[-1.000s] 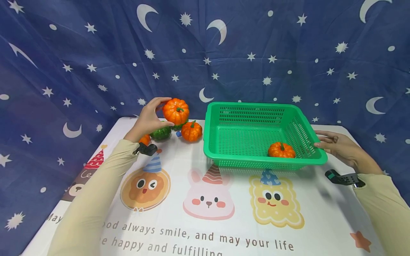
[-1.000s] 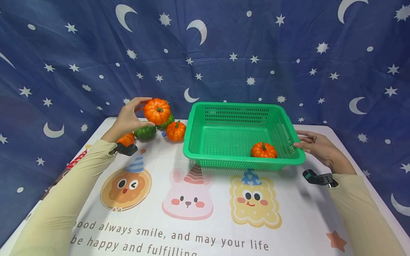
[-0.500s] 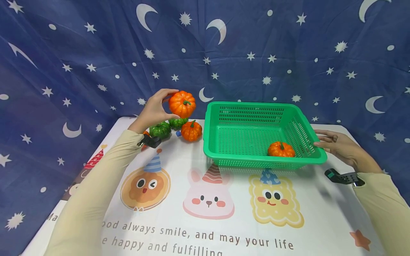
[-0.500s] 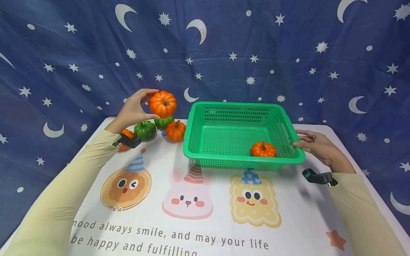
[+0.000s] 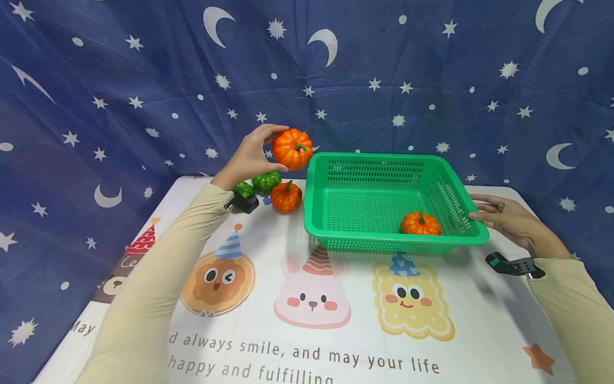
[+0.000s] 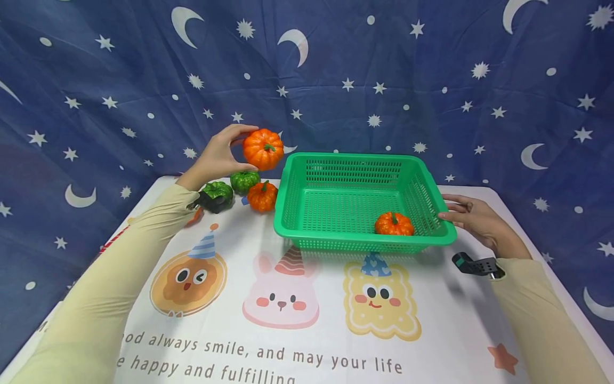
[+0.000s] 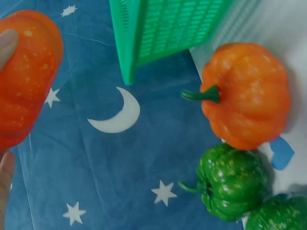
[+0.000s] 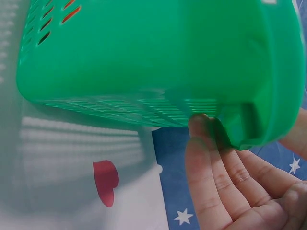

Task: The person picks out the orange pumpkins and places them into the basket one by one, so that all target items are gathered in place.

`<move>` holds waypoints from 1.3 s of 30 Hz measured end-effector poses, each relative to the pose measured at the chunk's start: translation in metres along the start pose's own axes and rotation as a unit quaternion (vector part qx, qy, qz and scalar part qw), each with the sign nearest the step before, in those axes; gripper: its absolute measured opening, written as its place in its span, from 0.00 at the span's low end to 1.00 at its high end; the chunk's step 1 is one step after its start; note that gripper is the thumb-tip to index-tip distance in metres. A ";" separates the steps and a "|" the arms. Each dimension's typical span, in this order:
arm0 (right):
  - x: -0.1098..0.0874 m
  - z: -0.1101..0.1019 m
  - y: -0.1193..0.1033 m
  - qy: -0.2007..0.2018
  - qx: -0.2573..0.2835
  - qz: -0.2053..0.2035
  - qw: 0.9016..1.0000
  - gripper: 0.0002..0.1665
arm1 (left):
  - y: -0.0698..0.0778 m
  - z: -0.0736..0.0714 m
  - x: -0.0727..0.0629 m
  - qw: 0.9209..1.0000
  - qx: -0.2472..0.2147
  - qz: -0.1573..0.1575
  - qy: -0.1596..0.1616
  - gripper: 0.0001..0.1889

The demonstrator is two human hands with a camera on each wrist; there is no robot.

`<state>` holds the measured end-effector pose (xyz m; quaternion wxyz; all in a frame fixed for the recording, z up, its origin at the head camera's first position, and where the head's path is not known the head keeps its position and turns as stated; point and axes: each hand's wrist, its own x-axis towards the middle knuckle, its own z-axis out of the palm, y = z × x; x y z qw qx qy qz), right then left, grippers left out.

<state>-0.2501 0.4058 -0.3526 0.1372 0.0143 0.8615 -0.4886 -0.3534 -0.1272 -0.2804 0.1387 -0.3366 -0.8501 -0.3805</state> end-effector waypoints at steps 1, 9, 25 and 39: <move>0.000 0.000 0.000 0.000 -0.001 0.001 1.000 0.49 | 0.001 0.001 0.002 1.000 -0.003 0.001 -0.001 0.41; 0.001 -0.001 -0.001 -0.003 0.013 -0.011 1.000 0.48 | 0.009 0.016 0.020 1.000 -0.013 0.012 -0.004 0.41; 0.000 0.000 -0.002 -0.005 0.006 -0.014 1.000 0.49 | 0.034 0.054 0.055 0.997 -0.045 0.051 -0.026 0.42; -0.001 0.000 -0.002 -0.002 -0.020 0.006 1.000 0.49 | 0.045 0.096 0.080 0.995 -0.063 0.043 -0.068 0.42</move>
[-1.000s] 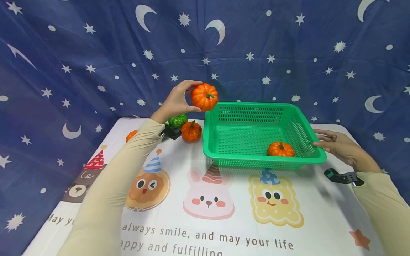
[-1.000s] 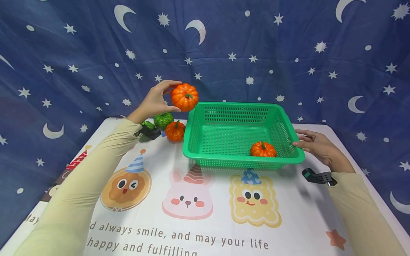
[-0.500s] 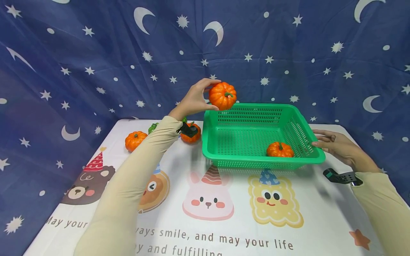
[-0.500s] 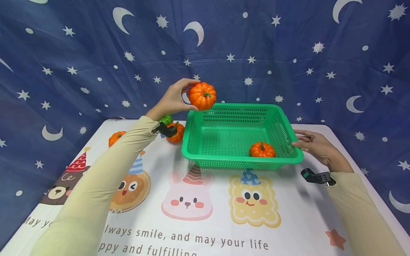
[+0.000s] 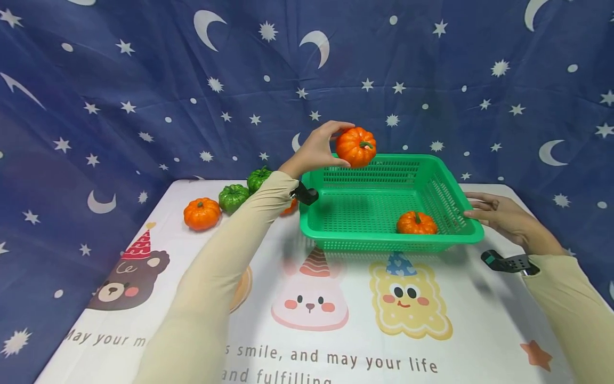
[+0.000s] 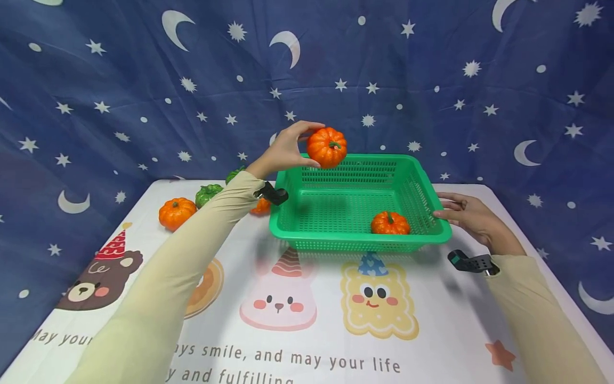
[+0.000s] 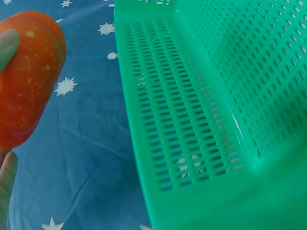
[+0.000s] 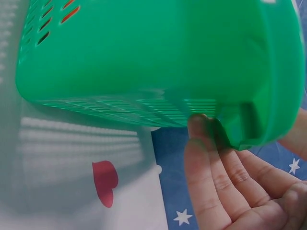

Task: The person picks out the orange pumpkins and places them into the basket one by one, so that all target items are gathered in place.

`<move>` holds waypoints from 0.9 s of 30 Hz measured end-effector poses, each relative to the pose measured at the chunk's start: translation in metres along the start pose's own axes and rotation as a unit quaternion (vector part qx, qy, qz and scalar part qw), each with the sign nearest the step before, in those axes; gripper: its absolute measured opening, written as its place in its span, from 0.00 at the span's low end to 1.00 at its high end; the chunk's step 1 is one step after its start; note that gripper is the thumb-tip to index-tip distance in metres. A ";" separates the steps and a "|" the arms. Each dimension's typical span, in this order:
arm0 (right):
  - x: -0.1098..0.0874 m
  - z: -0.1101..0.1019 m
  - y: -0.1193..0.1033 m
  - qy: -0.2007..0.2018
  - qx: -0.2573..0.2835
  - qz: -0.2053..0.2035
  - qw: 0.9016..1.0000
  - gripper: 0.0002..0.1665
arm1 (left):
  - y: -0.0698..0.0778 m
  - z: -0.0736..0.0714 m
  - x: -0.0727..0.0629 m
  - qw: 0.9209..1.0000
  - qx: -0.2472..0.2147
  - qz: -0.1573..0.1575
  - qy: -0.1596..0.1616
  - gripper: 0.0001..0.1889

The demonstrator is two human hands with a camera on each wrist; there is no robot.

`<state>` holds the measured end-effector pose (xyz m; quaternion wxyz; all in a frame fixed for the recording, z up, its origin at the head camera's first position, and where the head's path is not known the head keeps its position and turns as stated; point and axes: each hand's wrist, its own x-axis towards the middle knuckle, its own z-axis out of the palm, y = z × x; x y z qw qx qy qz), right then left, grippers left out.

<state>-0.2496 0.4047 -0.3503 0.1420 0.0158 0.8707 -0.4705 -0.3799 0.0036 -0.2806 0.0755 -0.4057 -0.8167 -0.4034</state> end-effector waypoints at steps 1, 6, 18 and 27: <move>0.000 0.000 0.000 0.001 0.004 -0.003 1.000 0.49 | 0.000 0.003 0.002 1.000 0.000 0.000 -0.002 0.42; 0.001 0.002 -0.001 0.003 0.009 -0.007 1.000 0.50 | -0.002 0.016 0.011 1.000 0.001 -0.005 -0.016 0.42; 0.000 0.001 0.001 0.012 -0.003 0.004 1.000 0.50 | 0.009 0.049 0.030 0.999 -0.017 0.015 -0.035 0.43; -0.002 0.003 0.004 0.016 0.013 0.006 1.000 0.49 | 0.012 0.070 0.037 0.999 -0.028 0.012 -0.043 0.43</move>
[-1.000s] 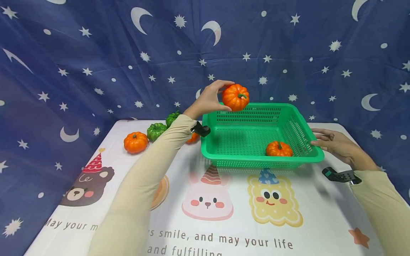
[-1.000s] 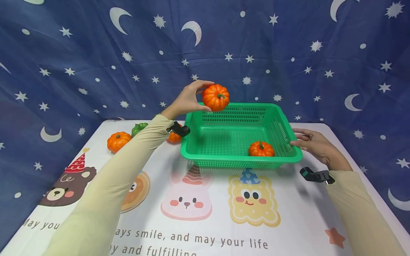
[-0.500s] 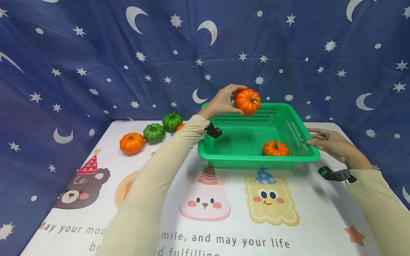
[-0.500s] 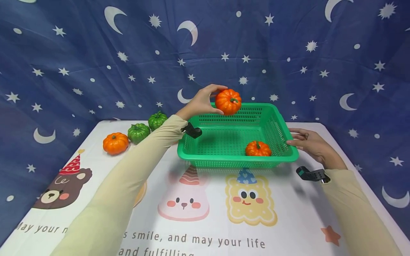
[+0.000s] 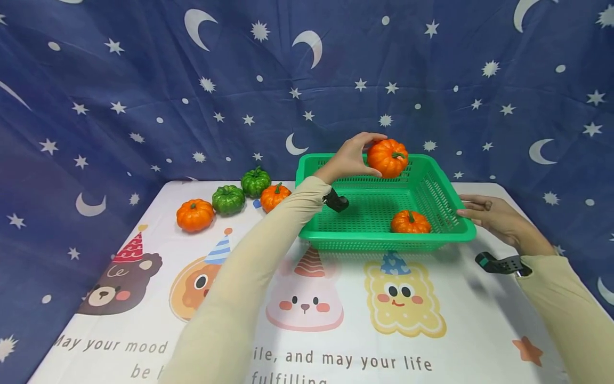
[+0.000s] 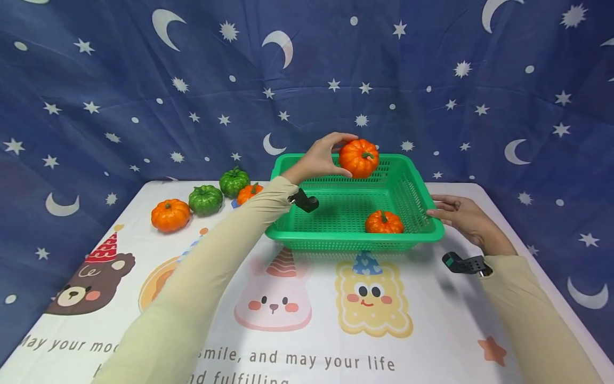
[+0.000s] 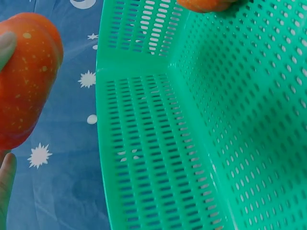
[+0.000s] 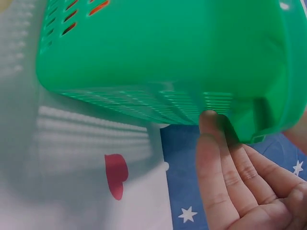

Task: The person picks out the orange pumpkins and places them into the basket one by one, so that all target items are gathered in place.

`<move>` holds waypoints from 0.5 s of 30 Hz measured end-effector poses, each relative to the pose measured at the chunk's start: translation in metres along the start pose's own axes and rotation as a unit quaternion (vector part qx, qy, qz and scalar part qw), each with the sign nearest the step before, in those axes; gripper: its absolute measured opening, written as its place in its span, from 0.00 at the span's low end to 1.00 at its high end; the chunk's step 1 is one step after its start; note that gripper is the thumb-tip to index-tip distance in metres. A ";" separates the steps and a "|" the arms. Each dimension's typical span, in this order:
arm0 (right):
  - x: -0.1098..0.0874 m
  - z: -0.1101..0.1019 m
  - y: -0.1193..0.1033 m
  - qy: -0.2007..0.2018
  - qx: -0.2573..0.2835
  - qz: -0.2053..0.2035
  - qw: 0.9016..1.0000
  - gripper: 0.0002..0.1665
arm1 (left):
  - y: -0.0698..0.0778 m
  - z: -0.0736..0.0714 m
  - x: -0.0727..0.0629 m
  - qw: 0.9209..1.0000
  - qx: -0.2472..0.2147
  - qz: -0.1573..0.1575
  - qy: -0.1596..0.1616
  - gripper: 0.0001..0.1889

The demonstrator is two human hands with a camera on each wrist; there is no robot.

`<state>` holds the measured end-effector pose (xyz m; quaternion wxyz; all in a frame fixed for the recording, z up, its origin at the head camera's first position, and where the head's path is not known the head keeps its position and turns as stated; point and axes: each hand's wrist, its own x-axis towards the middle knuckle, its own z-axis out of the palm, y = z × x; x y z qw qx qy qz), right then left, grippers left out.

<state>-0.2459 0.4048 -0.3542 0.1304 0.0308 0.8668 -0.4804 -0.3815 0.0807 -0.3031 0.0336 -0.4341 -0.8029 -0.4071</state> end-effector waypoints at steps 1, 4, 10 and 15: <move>0.000 0.000 0.000 -0.002 0.000 0.001 1.000 0.49 | 0.000 0.002 0.001 1.000 -0.001 0.000 -0.001 0.43; 0.000 0.001 0.000 -0.010 -0.004 0.003 1.000 0.48 | -0.001 0.007 0.003 1.000 -0.008 -0.003 -0.006 0.42; -0.001 0.000 0.003 -0.008 0.022 -0.008 1.000 0.49 | -0.001 0.016 0.006 0.999 -0.025 -0.011 -0.016 0.43; 0.000 0.001 0.008 -0.005 0.058 -0.021 0.998 0.47 | 0.001 0.020 0.007 0.999 -0.034 -0.023 -0.021 0.42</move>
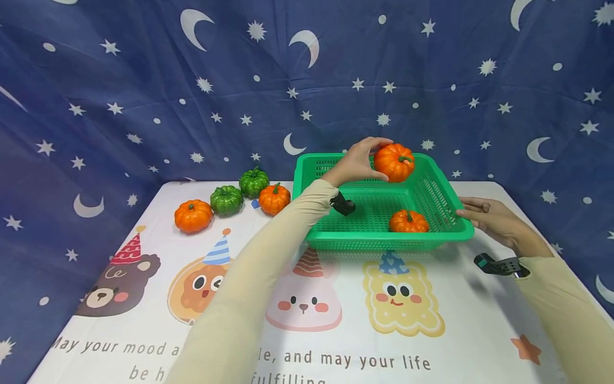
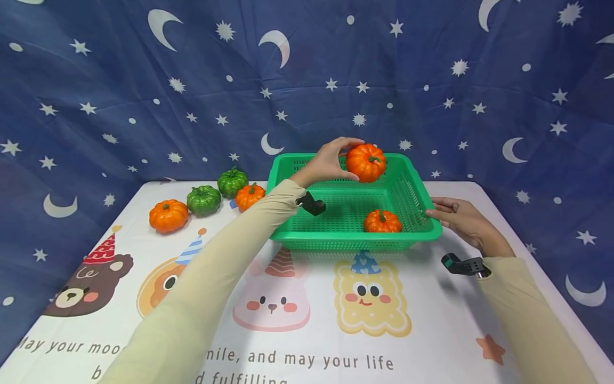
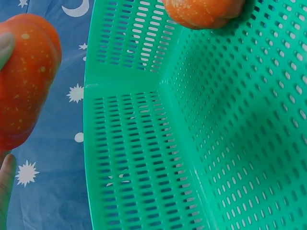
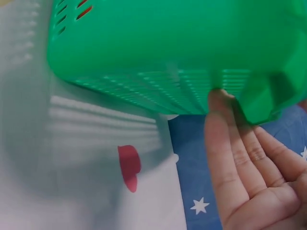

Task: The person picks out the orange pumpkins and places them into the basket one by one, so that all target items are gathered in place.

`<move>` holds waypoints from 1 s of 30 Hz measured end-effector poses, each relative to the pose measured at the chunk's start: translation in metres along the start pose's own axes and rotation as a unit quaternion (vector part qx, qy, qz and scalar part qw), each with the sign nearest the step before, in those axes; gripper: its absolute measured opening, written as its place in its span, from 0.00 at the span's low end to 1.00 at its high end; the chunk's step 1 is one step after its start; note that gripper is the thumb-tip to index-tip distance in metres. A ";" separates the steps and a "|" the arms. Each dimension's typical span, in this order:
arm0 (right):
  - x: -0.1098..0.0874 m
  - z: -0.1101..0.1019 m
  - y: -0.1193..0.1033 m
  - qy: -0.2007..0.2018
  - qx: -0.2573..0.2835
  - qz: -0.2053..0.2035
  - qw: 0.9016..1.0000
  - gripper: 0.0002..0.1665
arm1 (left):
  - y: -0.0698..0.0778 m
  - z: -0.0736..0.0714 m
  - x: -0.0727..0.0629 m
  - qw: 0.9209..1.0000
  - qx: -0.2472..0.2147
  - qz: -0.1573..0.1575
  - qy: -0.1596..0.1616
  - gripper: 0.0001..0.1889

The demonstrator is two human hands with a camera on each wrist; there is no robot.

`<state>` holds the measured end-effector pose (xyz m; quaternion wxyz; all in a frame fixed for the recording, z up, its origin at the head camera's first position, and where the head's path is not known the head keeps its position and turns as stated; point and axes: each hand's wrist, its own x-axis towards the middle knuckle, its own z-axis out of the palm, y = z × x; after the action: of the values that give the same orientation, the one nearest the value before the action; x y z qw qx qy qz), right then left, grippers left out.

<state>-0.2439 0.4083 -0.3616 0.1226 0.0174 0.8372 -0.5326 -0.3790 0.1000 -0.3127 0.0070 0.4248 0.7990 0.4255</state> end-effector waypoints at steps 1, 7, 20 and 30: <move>0.000 0.000 0.001 0.003 0.013 -0.004 1.000 0.46 | 0.000 0.001 0.001 1.000 -0.001 -0.002 -0.001 0.42; -0.002 0.002 0.008 0.003 0.134 -0.035 0.990 0.19 | 0.002 0.006 0.002 1.000 0.008 -0.005 -0.006 0.42; -0.001 0.004 0.012 0.011 0.185 -0.036 0.982 0.18 | -0.001 0.014 0.009 1.000 0.017 -0.009 -0.015 0.43; -0.002 0.004 0.013 0.012 0.185 -0.032 0.982 0.17 | -0.009 0.019 0.015 0.999 0.034 -0.028 -0.027 0.43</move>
<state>-0.2396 0.4100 -0.3741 0.0899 0.0192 0.7258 -0.6817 -0.3870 0.1204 -0.3256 0.0261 0.4140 0.8240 0.3858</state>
